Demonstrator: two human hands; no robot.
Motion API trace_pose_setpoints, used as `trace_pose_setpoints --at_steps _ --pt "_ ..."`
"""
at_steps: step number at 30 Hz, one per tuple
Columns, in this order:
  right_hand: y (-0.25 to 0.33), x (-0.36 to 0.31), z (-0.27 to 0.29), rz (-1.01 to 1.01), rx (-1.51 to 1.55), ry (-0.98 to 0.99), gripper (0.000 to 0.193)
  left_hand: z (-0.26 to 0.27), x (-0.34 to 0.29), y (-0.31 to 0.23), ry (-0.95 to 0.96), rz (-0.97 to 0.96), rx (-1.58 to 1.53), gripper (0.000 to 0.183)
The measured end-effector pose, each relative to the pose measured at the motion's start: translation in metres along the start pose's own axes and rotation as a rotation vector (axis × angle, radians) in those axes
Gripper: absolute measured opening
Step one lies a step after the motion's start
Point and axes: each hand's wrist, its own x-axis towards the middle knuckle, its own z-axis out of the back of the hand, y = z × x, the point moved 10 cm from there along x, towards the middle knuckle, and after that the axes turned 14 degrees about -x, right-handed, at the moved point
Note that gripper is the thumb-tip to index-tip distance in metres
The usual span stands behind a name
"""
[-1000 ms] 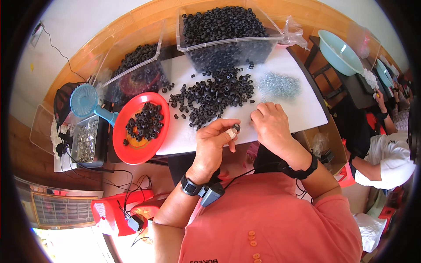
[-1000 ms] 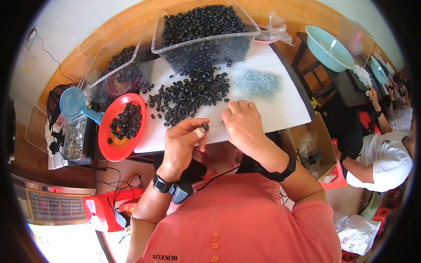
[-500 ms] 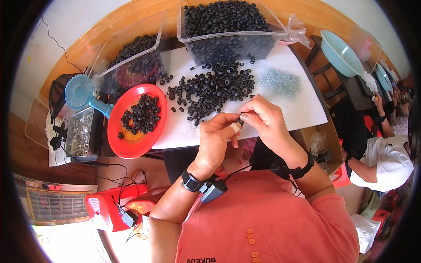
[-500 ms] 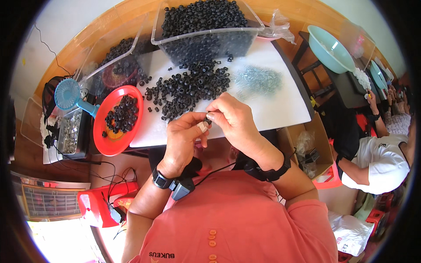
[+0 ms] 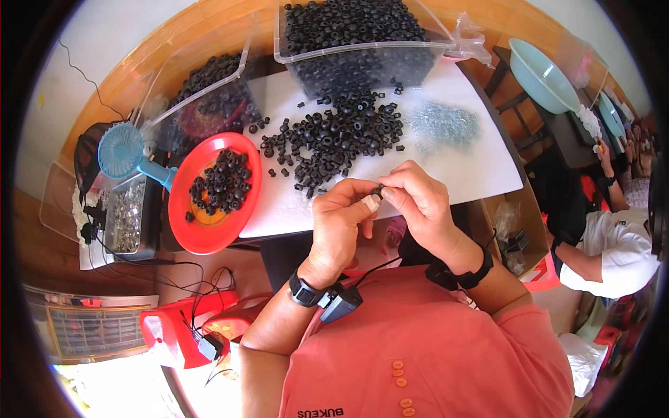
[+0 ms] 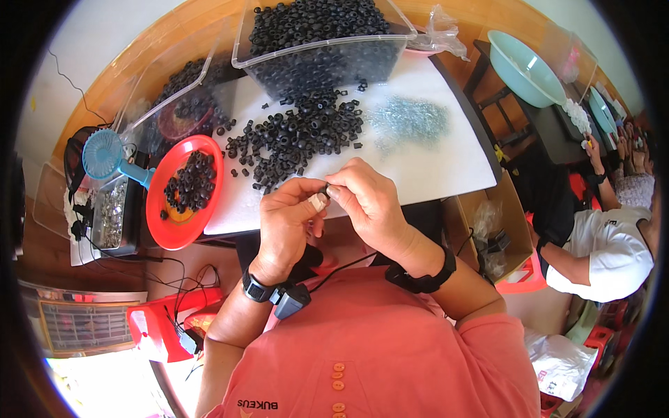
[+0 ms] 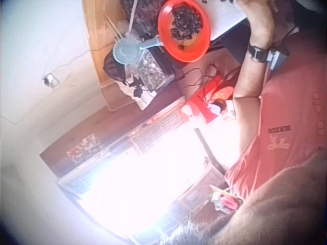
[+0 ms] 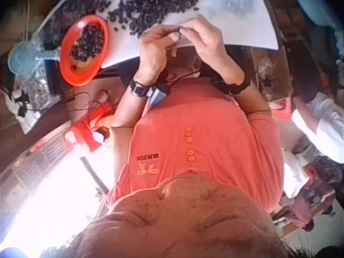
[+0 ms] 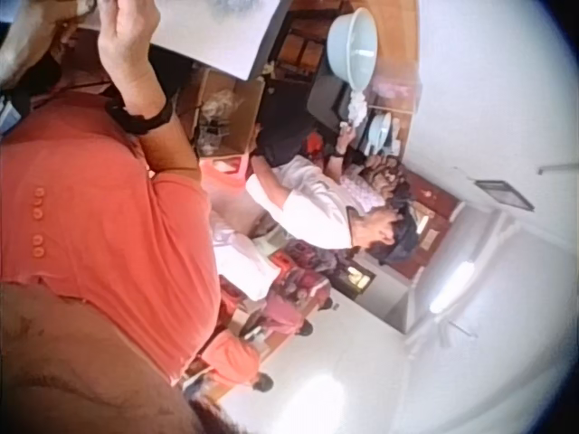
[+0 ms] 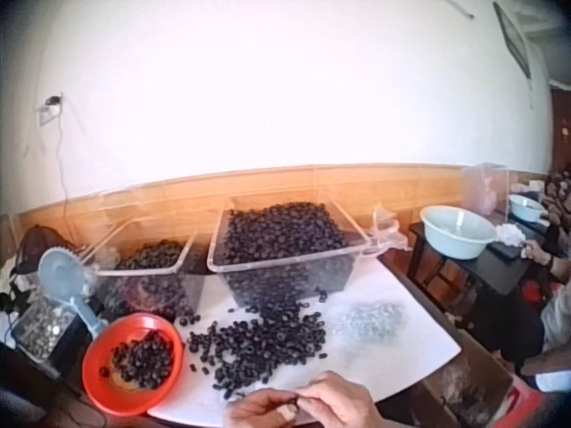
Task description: Manually sorting and assembling small black eyelets and washers on a workbench.
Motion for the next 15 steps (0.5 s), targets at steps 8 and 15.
trace_pose_setpoints --at_steps 8,15 --pt "0.01 0.01 0.003 0.09 -0.189 0.12 0.018 -0.004 -0.002 -0.001 -0.001 -0.025 0.063 0.012" --pt "0.012 0.009 0.001 0.158 -0.301 0.157 0.022 -0.006 -0.002 0.0 -0.003 -0.06 0.138 0.012"
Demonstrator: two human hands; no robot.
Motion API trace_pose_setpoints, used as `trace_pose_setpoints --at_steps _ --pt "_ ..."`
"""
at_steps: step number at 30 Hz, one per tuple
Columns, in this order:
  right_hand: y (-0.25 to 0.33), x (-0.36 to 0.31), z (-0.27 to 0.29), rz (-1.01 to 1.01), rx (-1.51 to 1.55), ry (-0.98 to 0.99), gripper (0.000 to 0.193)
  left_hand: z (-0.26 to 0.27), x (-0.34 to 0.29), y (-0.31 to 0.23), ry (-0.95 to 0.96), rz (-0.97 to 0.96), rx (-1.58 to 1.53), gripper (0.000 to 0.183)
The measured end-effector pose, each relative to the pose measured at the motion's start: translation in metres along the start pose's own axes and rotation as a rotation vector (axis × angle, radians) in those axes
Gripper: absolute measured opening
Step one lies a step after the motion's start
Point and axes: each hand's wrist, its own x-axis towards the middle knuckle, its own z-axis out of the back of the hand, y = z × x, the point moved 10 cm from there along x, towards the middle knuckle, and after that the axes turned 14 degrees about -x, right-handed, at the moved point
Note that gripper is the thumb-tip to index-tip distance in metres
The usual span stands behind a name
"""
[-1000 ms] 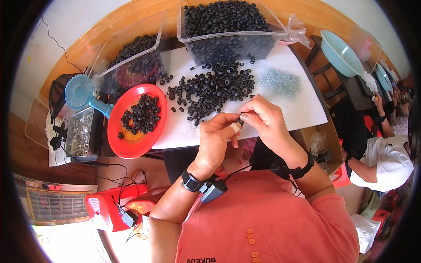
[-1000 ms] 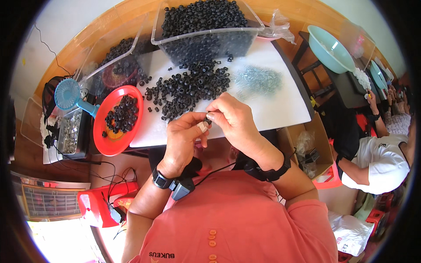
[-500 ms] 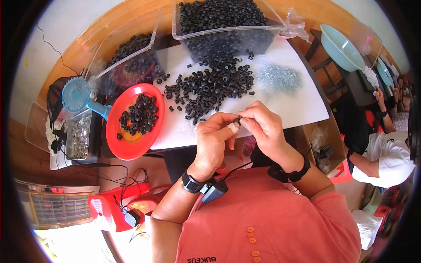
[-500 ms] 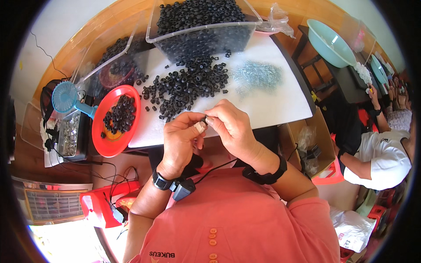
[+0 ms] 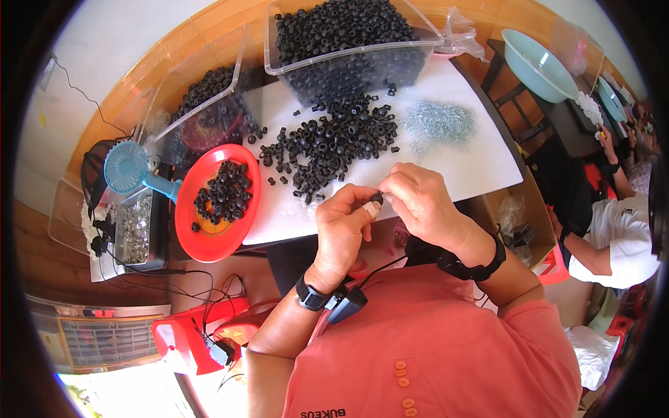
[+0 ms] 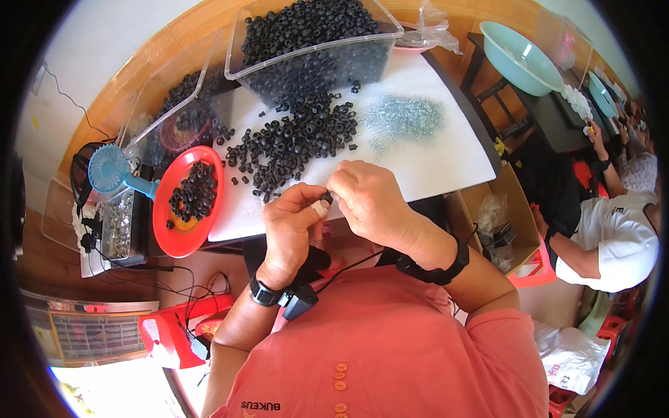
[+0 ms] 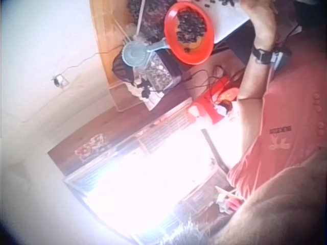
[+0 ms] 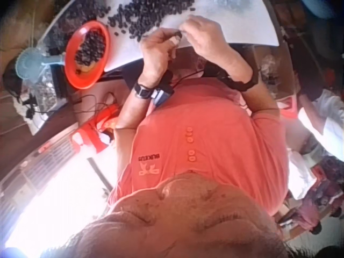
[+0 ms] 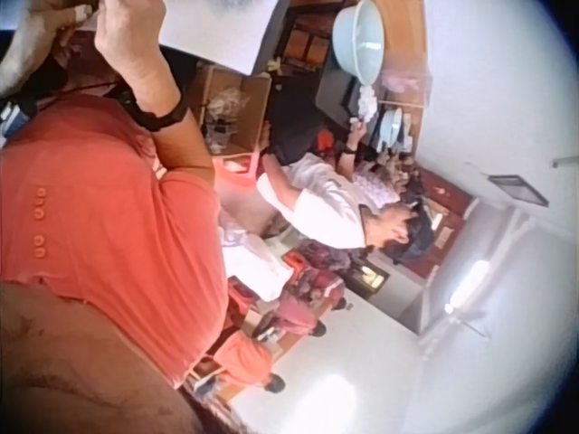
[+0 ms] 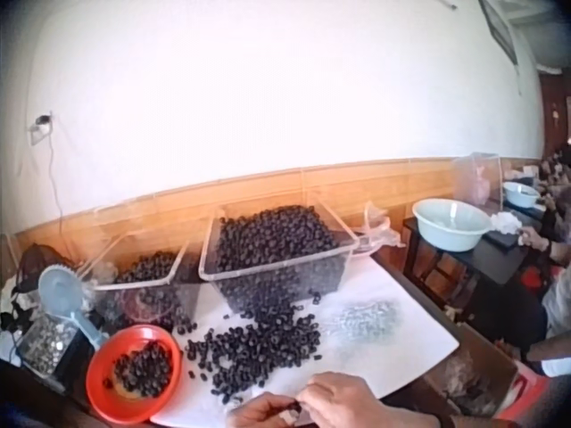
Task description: Manually sorting and assembling small black eyelets and washers on a workbench.
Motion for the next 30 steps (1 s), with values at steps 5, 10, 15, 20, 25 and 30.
trace_pose_setpoints --at_steps 5,10,15,20,25,30 --pt "-0.034 -0.011 -0.028 -0.303 0.453 0.178 0.021 -0.002 -0.003 0.0 -0.029 -0.031 0.058 0.011" --pt "0.003 -0.005 -0.003 0.083 -0.017 -0.043 0.023 -0.003 -0.002 -0.004 -0.017 -0.004 0.039 0.011" --pt "-0.007 -0.002 -0.009 0.053 0.157 -0.003 0.022 0.004 0.002 0.003 -0.031 0.054 -0.064 0.012" --pt "-0.01 -0.001 -0.007 0.026 0.226 0.043 0.02 0.001 0.001 0.002 -0.031 0.094 -0.081 0.012" --pt "-0.021 -0.003 -0.016 -0.107 0.423 0.108 0.02 -0.003 -0.002 0.004 -0.044 0.081 -0.073 0.011" --pt "-0.001 0.0 0.006 0.023 0.097 -0.051 0.021 -0.007 -0.003 -0.018 -0.013 -0.231 0.168 0.012"
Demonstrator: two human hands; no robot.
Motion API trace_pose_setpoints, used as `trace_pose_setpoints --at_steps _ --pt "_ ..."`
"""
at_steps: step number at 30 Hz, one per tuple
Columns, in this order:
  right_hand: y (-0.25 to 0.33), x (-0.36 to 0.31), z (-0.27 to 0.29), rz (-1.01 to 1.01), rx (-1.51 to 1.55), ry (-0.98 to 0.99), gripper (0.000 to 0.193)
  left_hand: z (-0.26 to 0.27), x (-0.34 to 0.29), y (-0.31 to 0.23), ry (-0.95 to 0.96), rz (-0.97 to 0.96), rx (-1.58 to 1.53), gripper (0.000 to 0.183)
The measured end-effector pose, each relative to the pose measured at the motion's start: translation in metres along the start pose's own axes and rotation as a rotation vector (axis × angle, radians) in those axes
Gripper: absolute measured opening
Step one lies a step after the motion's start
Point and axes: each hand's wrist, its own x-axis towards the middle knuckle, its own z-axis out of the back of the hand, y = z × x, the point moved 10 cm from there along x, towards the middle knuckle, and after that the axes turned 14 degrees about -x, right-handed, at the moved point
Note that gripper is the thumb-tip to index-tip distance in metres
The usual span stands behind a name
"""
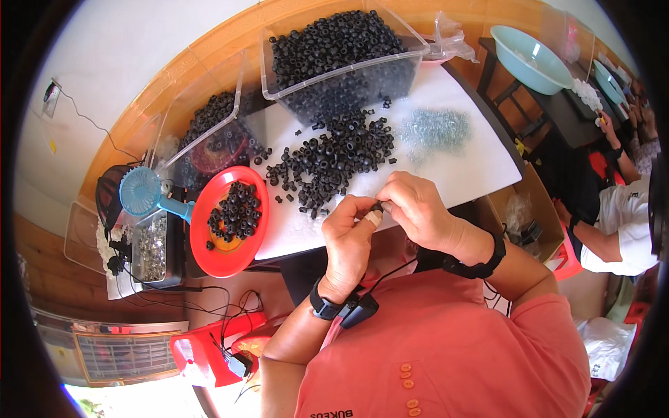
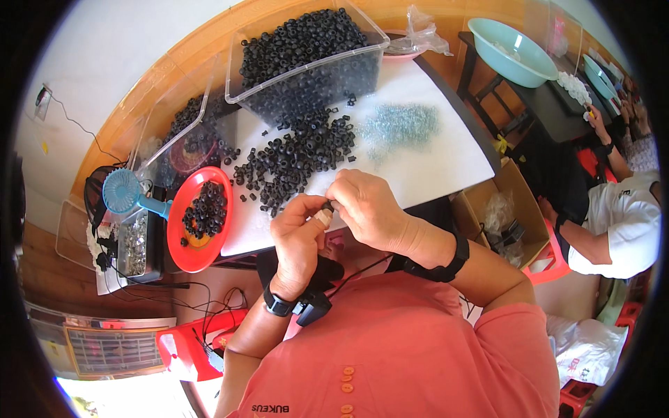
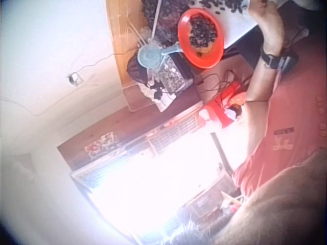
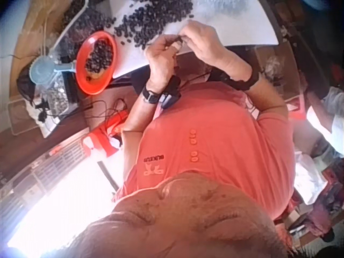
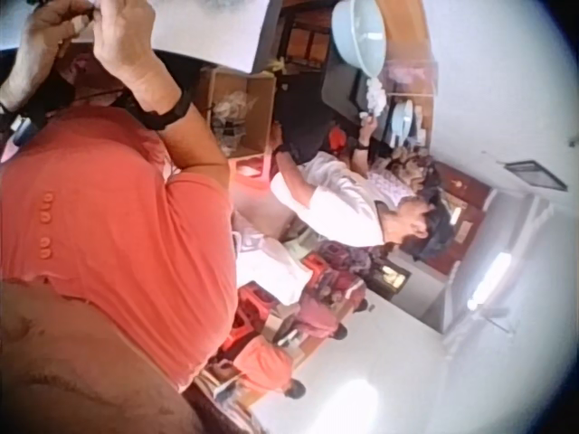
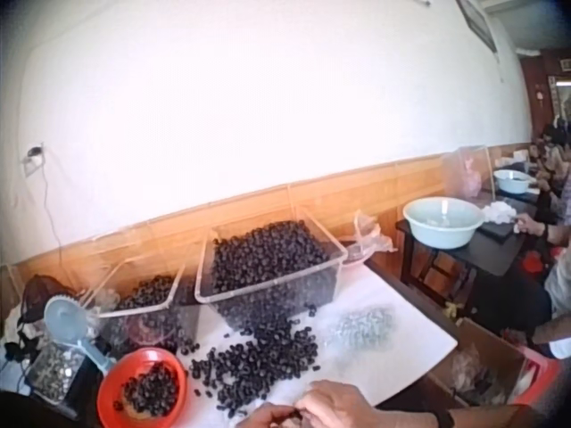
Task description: Manually sorting and assembling small black eyelets and washers on a workbench.
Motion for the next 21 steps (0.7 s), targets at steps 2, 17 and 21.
trace_pose_setpoints --at_steps 2,17,21 --pt "-0.011 -0.005 -0.006 -0.037 0.067 0.016 0.022 0.001 0.001 0.011 -0.01 0.138 -0.138 0.012" --pt "-0.002 -0.014 0.0 0.01 0.135 -0.009 0.026 0.001 -0.003 0.023 -0.001 0.341 -0.331 0.015" --pt "0.006 -0.018 0.0 0.034 0.031 -0.103 0.03 -0.003 -0.004 0.018 -0.019 0.355 -0.297 0.015"
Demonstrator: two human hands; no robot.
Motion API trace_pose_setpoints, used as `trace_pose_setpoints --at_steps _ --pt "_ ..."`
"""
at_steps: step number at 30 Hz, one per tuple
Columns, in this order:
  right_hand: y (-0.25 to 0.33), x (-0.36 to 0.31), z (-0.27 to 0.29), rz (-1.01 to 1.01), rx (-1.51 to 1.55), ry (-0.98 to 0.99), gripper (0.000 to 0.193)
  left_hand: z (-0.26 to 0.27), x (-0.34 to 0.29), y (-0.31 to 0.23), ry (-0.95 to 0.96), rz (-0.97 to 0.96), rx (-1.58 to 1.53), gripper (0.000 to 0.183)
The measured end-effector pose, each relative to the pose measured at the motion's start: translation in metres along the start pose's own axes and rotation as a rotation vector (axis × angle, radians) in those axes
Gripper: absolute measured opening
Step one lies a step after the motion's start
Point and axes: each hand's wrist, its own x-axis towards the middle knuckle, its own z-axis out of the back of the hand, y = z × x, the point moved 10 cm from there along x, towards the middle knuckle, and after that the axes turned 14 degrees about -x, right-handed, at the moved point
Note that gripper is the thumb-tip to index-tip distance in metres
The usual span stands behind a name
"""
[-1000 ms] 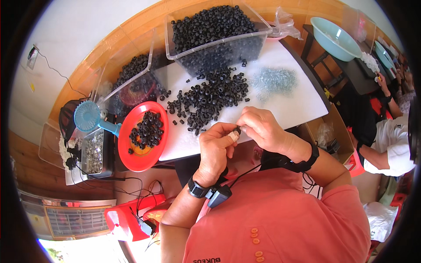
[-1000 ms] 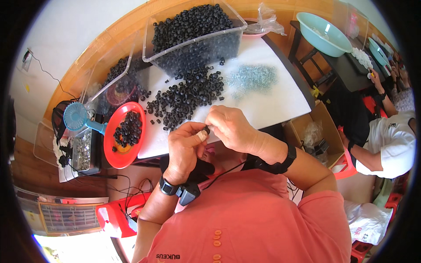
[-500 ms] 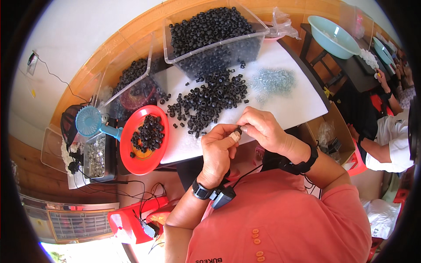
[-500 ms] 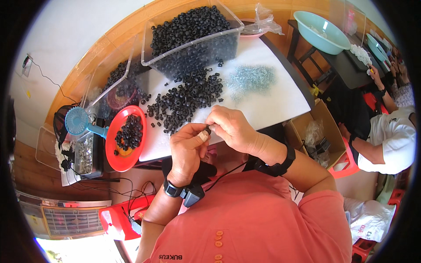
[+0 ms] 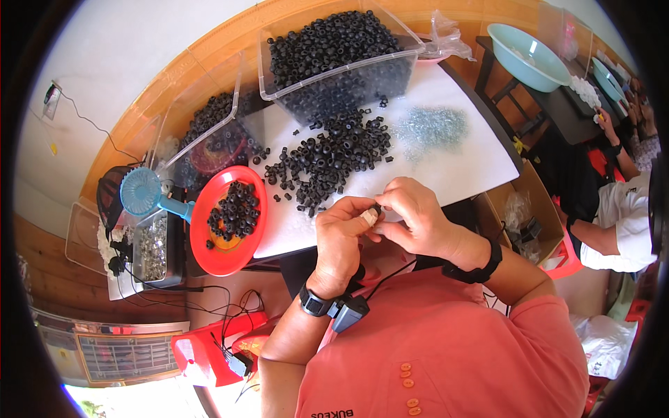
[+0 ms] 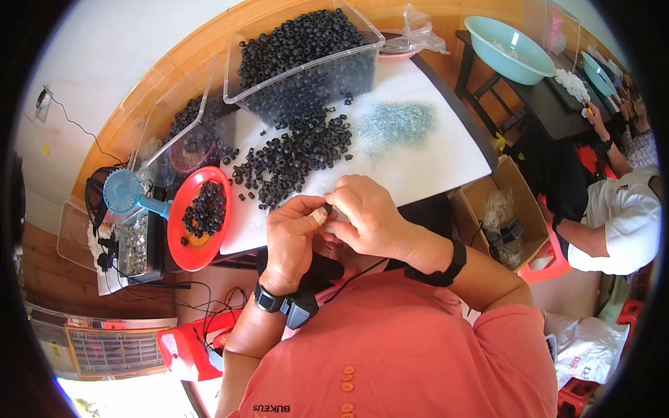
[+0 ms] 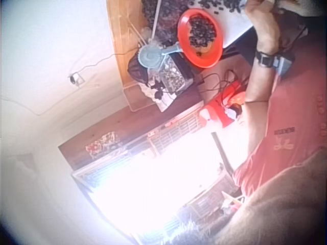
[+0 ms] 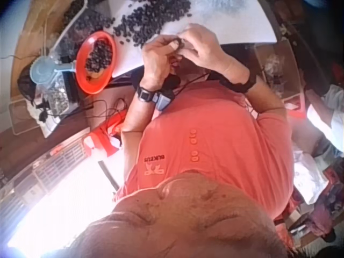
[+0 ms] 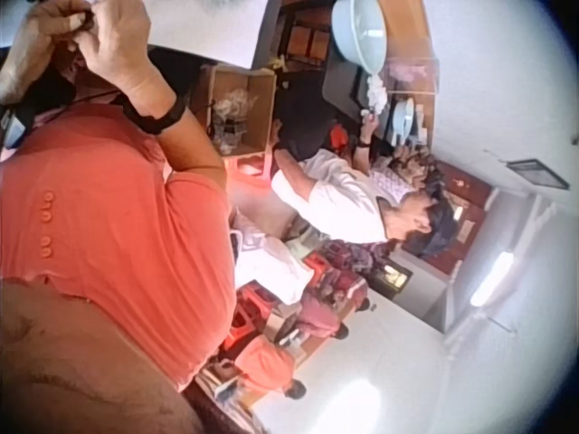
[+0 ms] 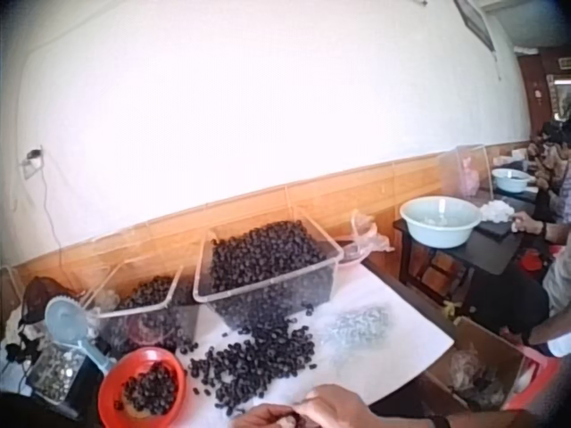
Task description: Manually sorting and assembling small black eyelets and washers on a workbench.
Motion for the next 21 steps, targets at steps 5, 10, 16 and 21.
trace_pose_setpoints --at_steps 5,10,16,21 --pt "-0.002 -0.009 -0.007 -0.071 -0.162 -0.134 0.032 -0.004 0.002 0.0 0.046 -0.012 -0.016 0.017" --pt "-0.002 -0.003 -0.002 -0.009 -0.095 -0.131 0.03 -0.004 -0.003 -0.004 0.038 0.041 0.132 0.018" --pt "-0.013 0.0 -0.019 -0.14 0.112 0.137 0.028 -0.004 -0.004 0.001 0.113 0.048 0.082 0.018" --pt "-0.01 -0.006 -0.021 -0.106 0.068 0.1 0.029 -0.002 -0.006 0.001 0.098 0.057 0.101 0.017"
